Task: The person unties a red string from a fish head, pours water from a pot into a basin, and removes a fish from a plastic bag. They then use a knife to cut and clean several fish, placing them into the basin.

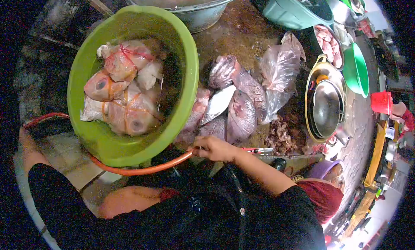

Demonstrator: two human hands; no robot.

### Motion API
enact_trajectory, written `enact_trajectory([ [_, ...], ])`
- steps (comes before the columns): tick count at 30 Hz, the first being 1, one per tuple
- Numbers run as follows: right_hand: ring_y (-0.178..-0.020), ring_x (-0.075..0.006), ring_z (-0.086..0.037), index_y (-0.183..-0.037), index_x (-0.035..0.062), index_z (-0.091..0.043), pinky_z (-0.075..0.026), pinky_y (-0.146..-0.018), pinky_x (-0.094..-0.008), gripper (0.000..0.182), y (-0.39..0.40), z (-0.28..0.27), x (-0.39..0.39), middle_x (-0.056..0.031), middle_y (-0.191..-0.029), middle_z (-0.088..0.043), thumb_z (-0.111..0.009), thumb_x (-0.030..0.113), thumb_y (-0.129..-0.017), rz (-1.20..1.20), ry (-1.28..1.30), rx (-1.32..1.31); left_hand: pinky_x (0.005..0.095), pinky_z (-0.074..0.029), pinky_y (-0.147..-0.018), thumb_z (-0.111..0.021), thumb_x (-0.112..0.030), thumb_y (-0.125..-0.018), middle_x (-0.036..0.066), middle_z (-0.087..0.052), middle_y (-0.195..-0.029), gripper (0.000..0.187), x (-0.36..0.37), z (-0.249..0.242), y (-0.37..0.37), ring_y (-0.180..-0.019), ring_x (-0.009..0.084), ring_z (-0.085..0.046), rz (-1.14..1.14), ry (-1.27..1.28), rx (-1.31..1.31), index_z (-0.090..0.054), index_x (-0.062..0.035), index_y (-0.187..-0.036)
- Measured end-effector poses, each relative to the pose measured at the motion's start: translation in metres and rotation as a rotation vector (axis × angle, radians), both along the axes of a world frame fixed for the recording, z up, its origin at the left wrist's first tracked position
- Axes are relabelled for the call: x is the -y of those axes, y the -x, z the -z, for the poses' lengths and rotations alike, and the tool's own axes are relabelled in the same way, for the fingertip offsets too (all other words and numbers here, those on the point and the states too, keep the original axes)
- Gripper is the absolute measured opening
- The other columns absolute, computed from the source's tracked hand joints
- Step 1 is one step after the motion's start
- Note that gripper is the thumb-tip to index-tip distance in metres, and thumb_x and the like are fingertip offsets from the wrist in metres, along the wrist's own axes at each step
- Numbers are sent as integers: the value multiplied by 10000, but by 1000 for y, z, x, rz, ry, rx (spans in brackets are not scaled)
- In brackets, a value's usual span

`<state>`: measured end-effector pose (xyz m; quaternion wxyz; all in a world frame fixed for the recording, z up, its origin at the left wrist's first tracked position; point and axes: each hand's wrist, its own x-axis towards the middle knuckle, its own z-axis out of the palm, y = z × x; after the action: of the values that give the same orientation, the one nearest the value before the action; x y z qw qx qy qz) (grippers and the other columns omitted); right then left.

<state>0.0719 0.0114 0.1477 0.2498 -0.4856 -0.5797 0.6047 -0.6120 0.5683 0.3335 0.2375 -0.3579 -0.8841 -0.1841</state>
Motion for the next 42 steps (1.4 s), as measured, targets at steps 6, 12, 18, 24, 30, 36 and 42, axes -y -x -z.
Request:
enact_trajectory([
  [6, -953, -218, -557, -1032, 22, -588, -426, -841, -312, 216, 1, -3, 8, -111, -1003, -594, -547, 92, -832, 144, 5, -69, 394, -405, -902, -568, -318, -738, 205, -518, -1150, 525, -10, 13, -9, -1062, 307, -508, 17, 50, -49, -486, 22, -1131],
  [12, -863, -134, -556, -990, 19, -596, -438, -794, -261, 214, 6, -6, 9, -45, -932, -597, -576, 176, -846, 394, 160, -336, 392, -405, -906, -572, -339, -726, 205, -524, -1149, 548, -29, 24, -43, -1060, 304, -517, 132, 56, -157, -489, 14, -1136],
  [18, -732, -153, -571, -928, 39, -580, -475, -690, -291, 182, 10, 17, -2, -48, -837, -593, -540, 207, -869, 618, 361, -703, 377, -403, -891, -616, -340, -735, 171, -567, -1108, 492, 58, 33, -274, -1042, 310, -531, 880, -78, 69, -544, -35, -1114],
  [24, -762, -154, -560, -908, 65, -576, -469, -672, -314, 152, -4, 27, -17, -38, -847, -586, -529, 204, -869, 681, 367, -696, 320, -442, -826, -579, -166, -779, 168, -541, -1108, 364, 244, -24, -445, -947, 228, -565, 1597, 138, 324, -542, -40, -1118],
  [30, -803, -183, -562, -1037, 61, -569, -459, -694, -310, 248, -24, 59, -6, -63, -927, -593, -482, 69, -805, 922, 251, -186, 288, -397, -890, -507, -98, -868, 103, -472, -1147, 290, 439, -45, -412, -1039, 185, -496, 1602, 110, 629, -489, -3, -1141],
  [36, -741, -175, -548, -1144, 116, -568, -450, -670, -327, 399, -38, 75, 41, -98, -845, -620, -584, 133, -745, 866, 212, 256, 313, -437, -842, -489, -132, -895, 100, -542, -1073, 290, 536, 92, -266, -989, 177, -524, 960, 181, 1275, -486, -16, -1161],
  [42, -685, -187, -577, -1022, 100, -623, -460, -593, -346, 321, -39, 109, 97, -103, -788, -628, -577, 118, -706, 735, 363, 374, 317, -462, -796, -491, -155, -896, 96, -565, -1046, 276, 645, 202, -185, -941, 177, -549, 602, 395, 1776, -497, -28, -1141],
])
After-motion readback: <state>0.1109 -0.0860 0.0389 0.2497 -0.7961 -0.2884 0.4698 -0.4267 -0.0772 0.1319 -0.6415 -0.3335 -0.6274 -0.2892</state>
